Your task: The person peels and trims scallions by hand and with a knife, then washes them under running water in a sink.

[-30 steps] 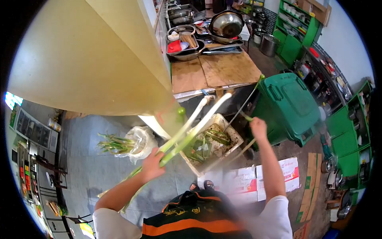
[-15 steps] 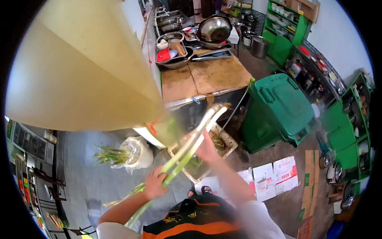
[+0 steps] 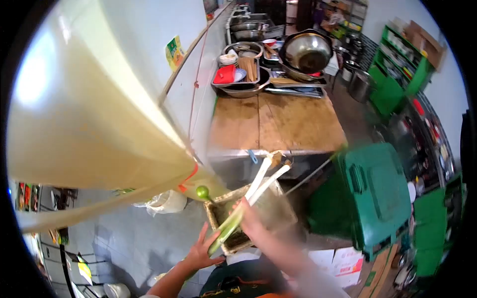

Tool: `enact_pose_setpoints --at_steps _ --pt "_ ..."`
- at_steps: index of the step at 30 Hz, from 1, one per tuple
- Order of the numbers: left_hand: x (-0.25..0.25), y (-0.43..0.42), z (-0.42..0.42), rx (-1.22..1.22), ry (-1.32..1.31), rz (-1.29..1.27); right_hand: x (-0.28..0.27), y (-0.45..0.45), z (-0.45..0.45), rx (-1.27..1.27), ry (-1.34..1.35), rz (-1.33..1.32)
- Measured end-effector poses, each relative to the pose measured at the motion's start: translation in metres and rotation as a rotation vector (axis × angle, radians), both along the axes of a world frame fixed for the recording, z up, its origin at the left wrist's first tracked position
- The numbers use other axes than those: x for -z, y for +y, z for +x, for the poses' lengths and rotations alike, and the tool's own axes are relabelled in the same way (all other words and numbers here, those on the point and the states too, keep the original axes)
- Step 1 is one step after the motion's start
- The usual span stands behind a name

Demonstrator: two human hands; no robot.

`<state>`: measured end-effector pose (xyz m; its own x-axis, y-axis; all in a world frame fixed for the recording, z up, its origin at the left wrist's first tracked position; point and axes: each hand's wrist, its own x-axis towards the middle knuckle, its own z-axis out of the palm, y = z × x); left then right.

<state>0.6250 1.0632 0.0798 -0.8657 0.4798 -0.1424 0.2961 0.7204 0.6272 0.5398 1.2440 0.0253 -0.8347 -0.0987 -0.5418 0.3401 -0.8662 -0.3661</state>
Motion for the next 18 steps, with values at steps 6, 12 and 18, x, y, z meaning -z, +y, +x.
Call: enact_pose_setpoints --at_steps 6,12,18 --pt "0.038 0.073 -0.071 -0.395 -0.197 0.143 0.008 0.031 -0.067 -0.339 0.215 -0.229" --pt "0.056 0.082 -0.106 -0.681 -0.255 0.175 0.099 0.093 -0.205 -0.161 0.452 1.76" --pt "0.049 0.112 -0.135 -0.658 -0.092 -0.047 0.09 0.1 -0.218 -0.764 0.297 1.734"
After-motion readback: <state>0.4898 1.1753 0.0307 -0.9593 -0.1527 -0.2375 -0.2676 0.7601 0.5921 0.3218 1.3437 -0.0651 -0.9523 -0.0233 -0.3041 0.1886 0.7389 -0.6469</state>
